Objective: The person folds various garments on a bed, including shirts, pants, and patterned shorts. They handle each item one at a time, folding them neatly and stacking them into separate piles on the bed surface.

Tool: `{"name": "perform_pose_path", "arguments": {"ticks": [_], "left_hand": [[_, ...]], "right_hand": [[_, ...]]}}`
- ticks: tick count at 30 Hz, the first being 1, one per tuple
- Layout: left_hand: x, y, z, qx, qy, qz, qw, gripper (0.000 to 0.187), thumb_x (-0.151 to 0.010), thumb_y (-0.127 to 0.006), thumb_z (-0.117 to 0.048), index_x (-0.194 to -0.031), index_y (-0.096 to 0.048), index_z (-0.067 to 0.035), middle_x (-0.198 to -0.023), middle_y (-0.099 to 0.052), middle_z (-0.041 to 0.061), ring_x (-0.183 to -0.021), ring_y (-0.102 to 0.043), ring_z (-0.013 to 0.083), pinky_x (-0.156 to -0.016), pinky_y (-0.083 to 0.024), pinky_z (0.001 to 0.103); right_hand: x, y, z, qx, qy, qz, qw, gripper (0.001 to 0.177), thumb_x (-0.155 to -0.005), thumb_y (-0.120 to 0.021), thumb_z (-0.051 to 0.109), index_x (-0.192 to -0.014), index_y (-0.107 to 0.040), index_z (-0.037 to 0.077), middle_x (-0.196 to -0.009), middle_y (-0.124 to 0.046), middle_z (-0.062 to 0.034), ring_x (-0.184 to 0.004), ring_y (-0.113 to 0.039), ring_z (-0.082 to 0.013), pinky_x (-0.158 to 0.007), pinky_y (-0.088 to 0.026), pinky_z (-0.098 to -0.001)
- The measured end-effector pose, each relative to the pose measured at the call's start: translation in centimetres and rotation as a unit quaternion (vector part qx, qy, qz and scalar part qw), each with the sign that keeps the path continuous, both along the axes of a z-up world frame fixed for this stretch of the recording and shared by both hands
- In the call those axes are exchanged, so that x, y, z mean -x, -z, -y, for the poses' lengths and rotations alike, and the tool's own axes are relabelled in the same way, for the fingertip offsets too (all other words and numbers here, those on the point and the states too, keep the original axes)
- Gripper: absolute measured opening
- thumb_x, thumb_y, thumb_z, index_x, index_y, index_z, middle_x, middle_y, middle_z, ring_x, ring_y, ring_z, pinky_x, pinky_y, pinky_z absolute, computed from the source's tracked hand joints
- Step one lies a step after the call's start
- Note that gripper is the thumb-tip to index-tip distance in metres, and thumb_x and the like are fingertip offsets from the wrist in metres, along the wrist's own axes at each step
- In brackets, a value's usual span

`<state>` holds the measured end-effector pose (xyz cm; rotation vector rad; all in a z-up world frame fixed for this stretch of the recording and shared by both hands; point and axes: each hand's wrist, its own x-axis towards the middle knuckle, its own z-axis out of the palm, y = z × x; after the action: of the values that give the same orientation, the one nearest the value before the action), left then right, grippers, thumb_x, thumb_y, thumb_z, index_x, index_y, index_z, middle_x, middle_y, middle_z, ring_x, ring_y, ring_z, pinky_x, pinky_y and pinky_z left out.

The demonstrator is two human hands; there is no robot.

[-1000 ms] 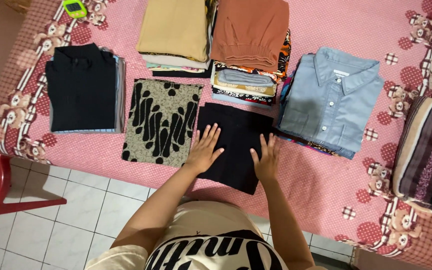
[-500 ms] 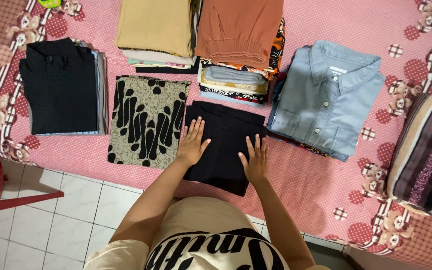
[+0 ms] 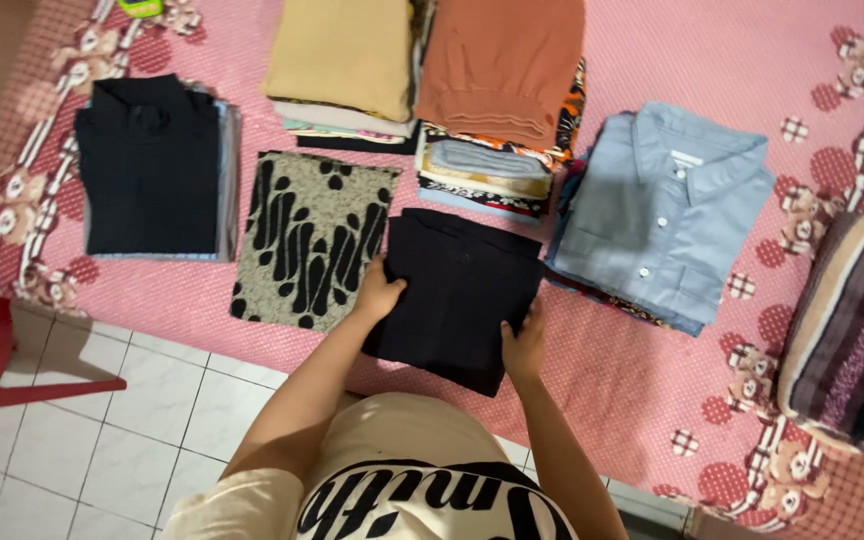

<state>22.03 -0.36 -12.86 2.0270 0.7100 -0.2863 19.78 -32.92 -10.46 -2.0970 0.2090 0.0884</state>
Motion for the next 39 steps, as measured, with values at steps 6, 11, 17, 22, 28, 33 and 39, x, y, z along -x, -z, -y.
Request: {"name": "perform_pose_path", "arguments": {"ticks": [6,11,17,22,28,33,39], "left_hand": [[-0.5,-1.3,-0.6,0.069,0.082,-0.097,0.989,0.085,-0.075,-0.079,-0.047,-0.147,-0.050,-0.013,-0.137,-0.061,0.020,-0.128,-0.059,0.0346,-0.099,-0.053,0.048],[1.4,-6.5,-0.5,0.287,0.015,-0.011,0.958,0.078,-0.076,-0.081,-0.016,-0.146,-0.049,-0.005,-0.116,-0.060,0.018,-0.093,-0.062,0.0281,-0.078,-0.061,0.048],[4.0,-13.3,-4.8,0.368,-0.052,0.076,0.925,0.070,-0.077,-0.078,-0.012,-0.141,-0.052,-0.007,-0.096,-0.054,0.001,-0.072,-0.059,0.0069,-0.061,-0.057,0.019],[7.2,-18.6,-12.3,0.385,-0.095,0.124,0.909,0.065,-0.078,-0.079,-0.007,-0.140,-0.056,-0.007,-0.092,-0.061,0.002,-0.067,-0.059,0.0072,-0.052,-0.050,0.014],[9.8,-20.7,-22.7,0.395,-0.145,0.197,0.885,0.064,-0.077,-0.074,0.004,-0.139,-0.059,-0.006,-0.093,-0.065,0.004,-0.076,-0.060,0.0082,-0.062,-0.050,0.015],[10.7,-19.5,-32.0,0.405,-0.213,0.236,0.857,0.066,-0.071,-0.074,0.010,-0.135,-0.064,-0.003,-0.106,-0.063,0.006,-0.108,-0.059,0.0179,-0.099,-0.048,0.028],[12.5,-19.1,-42.7,0.349,-0.215,0.270,0.871,0.066,-0.076,-0.068,0.002,-0.141,-0.058,-0.003,-0.125,-0.059,0.010,-0.126,-0.048,0.0193,-0.112,-0.037,0.033]], "right_hand": [[-1.0,3.4,1.2,-0.014,0.047,-0.241,0.969,0.074,-0.081,-0.081,0.042,-0.141,-0.050,0.014,-0.120,-0.070,-0.0221,-0.107,-0.070,-0.0383,-0.083,-0.059,-0.0521],[-2.0,-2.8,-0.1,-0.321,0.038,-0.175,0.930,0.061,-0.080,-0.080,0.009,-0.134,-0.051,0.014,-0.100,-0.070,-0.0195,-0.066,-0.074,-0.0251,-0.052,-0.061,-0.0405],[-1.4,-8.3,-4.5,-0.377,0.014,-0.147,0.914,0.059,-0.086,-0.074,0.005,-0.141,-0.053,0.009,-0.103,-0.068,-0.0162,-0.076,-0.073,-0.0245,-0.065,-0.062,-0.0377],[0.3,-14.3,-12.4,-0.410,-0.021,-0.128,0.903,0.056,-0.090,-0.067,0.000,-0.143,-0.053,0.009,-0.101,-0.071,-0.0150,-0.075,-0.076,-0.0260,-0.061,-0.064,-0.0409],[1.7,-18.6,-24.1,-0.405,-0.012,-0.120,0.906,0.058,-0.087,-0.067,-0.003,-0.142,-0.053,0.006,-0.099,-0.071,-0.0184,-0.077,-0.075,-0.0298,-0.061,-0.064,-0.0432],[1.1,-19.3,-33.9,-0.365,-0.017,-0.141,0.920,0.059,-0.085,-0.072,-0.002,-0.142,-0.056,0.004,-0.107,-0.071,-0.0190,-0.089,-0.073,-0.0281,-0.070,-0.062,-0.0443],[0.3,-21.1,-44.6,-0.252,-0.117,-0.160,0.947,0.070,-0.093,-0.072,0.017,-0.152,-0.041,-0.005,-0.151,-0.045,-0.0310,-0.140,-0.044,-0.0444,-0.111,-0.039,-0.0538]]}}
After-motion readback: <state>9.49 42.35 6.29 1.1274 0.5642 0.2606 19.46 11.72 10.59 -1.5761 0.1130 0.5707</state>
